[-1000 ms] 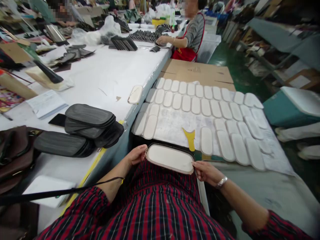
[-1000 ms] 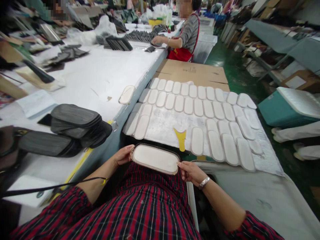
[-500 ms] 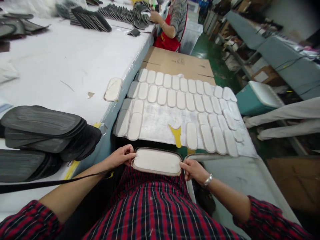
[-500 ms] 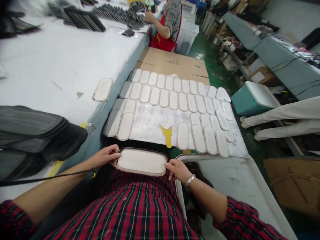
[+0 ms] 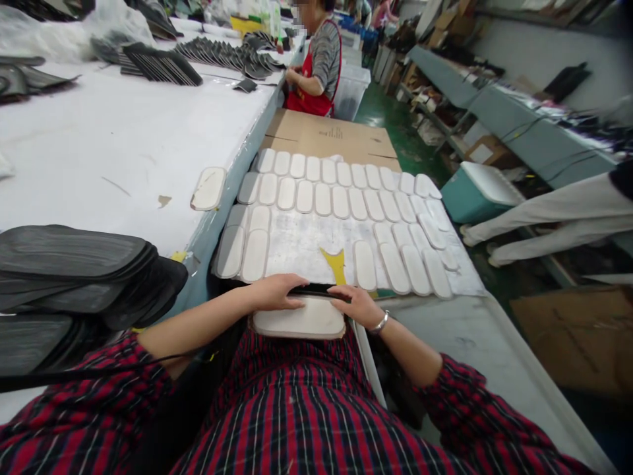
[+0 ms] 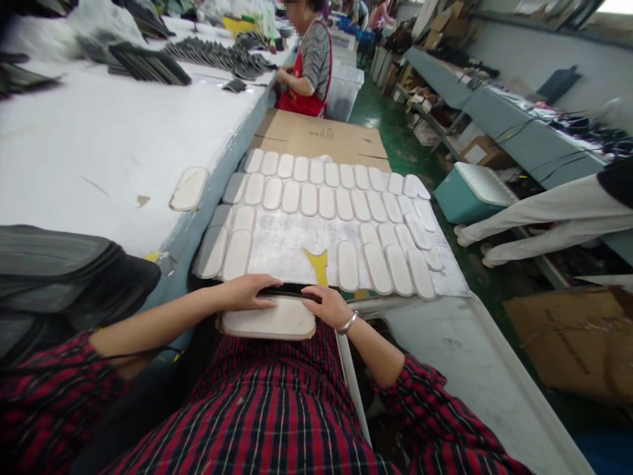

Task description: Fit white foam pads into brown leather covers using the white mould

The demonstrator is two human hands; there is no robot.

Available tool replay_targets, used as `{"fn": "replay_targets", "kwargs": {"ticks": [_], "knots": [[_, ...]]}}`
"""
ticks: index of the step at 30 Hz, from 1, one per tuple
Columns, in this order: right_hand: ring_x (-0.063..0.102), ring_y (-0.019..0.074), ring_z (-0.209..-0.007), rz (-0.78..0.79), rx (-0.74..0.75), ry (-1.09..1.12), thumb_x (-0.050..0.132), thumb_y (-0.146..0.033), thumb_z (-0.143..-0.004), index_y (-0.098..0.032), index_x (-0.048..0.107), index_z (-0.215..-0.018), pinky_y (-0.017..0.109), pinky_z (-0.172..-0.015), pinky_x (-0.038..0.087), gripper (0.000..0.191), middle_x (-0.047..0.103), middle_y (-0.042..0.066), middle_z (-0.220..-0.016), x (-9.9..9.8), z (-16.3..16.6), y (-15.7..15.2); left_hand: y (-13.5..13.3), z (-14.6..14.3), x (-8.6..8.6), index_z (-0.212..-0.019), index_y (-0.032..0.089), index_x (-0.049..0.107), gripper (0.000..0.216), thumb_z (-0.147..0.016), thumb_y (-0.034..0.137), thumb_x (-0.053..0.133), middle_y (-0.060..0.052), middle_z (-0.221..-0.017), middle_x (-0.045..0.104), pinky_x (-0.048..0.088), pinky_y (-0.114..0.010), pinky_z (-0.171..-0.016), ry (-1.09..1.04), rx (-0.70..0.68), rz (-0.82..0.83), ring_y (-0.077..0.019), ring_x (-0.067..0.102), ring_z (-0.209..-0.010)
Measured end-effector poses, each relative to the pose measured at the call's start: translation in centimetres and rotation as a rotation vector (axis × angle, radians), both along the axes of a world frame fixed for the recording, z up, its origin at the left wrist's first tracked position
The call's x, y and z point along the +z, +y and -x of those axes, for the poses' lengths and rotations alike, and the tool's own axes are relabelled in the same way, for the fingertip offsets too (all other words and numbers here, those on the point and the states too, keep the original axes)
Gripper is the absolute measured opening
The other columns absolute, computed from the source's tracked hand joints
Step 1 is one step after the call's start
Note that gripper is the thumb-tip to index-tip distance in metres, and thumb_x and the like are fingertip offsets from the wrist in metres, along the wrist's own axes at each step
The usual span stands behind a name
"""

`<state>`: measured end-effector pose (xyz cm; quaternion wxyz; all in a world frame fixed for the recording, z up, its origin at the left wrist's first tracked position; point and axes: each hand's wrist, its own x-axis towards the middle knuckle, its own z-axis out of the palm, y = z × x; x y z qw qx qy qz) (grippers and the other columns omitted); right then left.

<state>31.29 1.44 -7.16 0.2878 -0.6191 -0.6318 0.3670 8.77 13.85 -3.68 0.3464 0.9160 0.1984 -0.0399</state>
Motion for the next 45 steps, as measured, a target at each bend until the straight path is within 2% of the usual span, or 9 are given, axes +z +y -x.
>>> {"fn": "replay_targets", "kwargs": {"ticks": [4,16,26,30,34,37,39,43,45], "knots": [[0.059,0.0165,-0.084,-0.027,0.075,0.014,0.054,-0.022,-0.076,-0.019,0.066,-0.094,0.03,-0.078,0.047,0.022,0.065,0.004,-0.09,0.1,0.0,0.4,0.3,-2.2,-0.1,-0.109,0.019,0.06,0.036,-0.075,0.029,0.054,-0.004,-0.103,0.065,0.041,-0.022,-0.08,0.054,-0.131,0.099,-0.0172,0.059,-0.09],[0.058,0.0182,-0.094,-0.084,0.26,0.034,0.048,-0.023,-0.079,-0.019,0.062,-0.106,0.034,-0.087,0.045,0.03,0.064,0.006,-0.102,0.9,-0.8,0.0,-1.0,-1.6,-0.1,-0.102,0.021,0.066,0.031,-0.072,0.023,0.057,-0.004,-0.092,0.062,0.042,-0.023,-0.076,-0.122,-0.067,0.061,-0.017,0.057,-0.083],[0.047,0.0282,-0.113,-0.275,0.559,-0.418,0.047,-0.044,-0.084,-0.006,0.043,-0.129,0.042,-0.098,0.036,0.059,0.049,0.018,-0.125,1.7,-1.2,-1.2,-1.9,-0.9,-0.1,-0.1,0.016,0.064,0.027,-0.086,0.027,0.044,-0.01,-0.094,0.06,0.041,-0.03,-0.081,-0.155,-0.256,-0.271,-0.0206,0.054,-0.087],[0.047,0.0229,-0.115,-0.145,0.566,-0.349,0.036,-0.041,-0.089,-0.011,0.043,-0.129,0.038,-0.099,0.037,0.05,0.05,0.014,-0.126,2.2,-0.6,0.0,-2.7,-1.0,-0.4,-0.097,0.016,0.064,0.027,-0.087,0.028,0.042,-0.01,-0.093,0.06,0.04,-0.031,-0.082,-0.157,-0.203,-0.303,-0.0204,0.054,-0.086],[0.045,0.0206,-0.118,-0.076,0.58,-0.214,0.036,-0.04,-0.09,-0.015,0.043,-0.13,0.037,-0.101,0.034,0.047,0.049,0.011,-0.128,2.5,-0.1,1.0,-2.5,-0.6,-0.5,-0.097,0.018,0.063,0.022,-0.08,0.028,0.053,-0.008,-0.094,0.061,0.041,-0.031,-0.082,-0.163,-0.027,-0.128,-0.0202,0.055,-0.088],[0.045,0.0213,-0.117,0.02,0.516,-0.104,0.037,-0.043,-0.089,-0.016,0.048,-0.126,0.038,-0.102,0.033,0.047,0.05,0.009,-0.127,2.5,-0.5,1.6,-1.0,0.6,-0.3,-0.117,0.02,0.052,0.053,-0.068,0.034,0.066,-0.005,-0.092,0.061,0.043,-0.027,-0.076,-0.08,0.157,0.116,-0.0189,0.057,-0.083],[0.05,0.0202,-0.113,0.188,0.423,0.07,0.032,-0.045,-0.09,-0.019,0.054,-0.12,0.039,-0.1,0.035,0.045,0.056,0.007,-0.121,1.8,-0.8,2.5,0.2,1.8,-0.1,-0.123,0.021,0.048,0.065,-0.064,0.037,0.07,-0.004,-0.095,0.063,0.043,-0.025,-0.074,-0.017,0.198,0.257,-0.0189,0.059,-0.084],[0.054,0.0186,-0.109,0.65,0.297,0.573,0.025,-0.048,-0.092,-0.016,0.058,-0.115,0.036,-0.097,0.038,0.052,0.06,0.008,-0.116,-0.8,-0.2,5.2,1.6,3.6,-0.3,-0.114,0.024,0.058,0.049,-0.067,0.035,0.067,-0.004,-0.109,0.063,0.04,-0.025,-0.085,-0.008,0.165,0.405,-0.0209,0.057,-0.098],[0.055,0.0187,-0.108,0.792,0.312,0.636,0.03,-0.052,-0.089,-0.017,0.061,-0.111,0.034,-0.095,0.04,0.051,0.06,0.006,-0.115,-2.1,0.7,6.5,1.4,4.0,-0.8,-0.116,0.025,0.058,0.045,-0.072,0.032,0.063,-0.003,-0.115,0.061,0.038,-0.026,-0.089,-0.042,0.146,0.426,-0.0204,0.055,-0.103]]}}
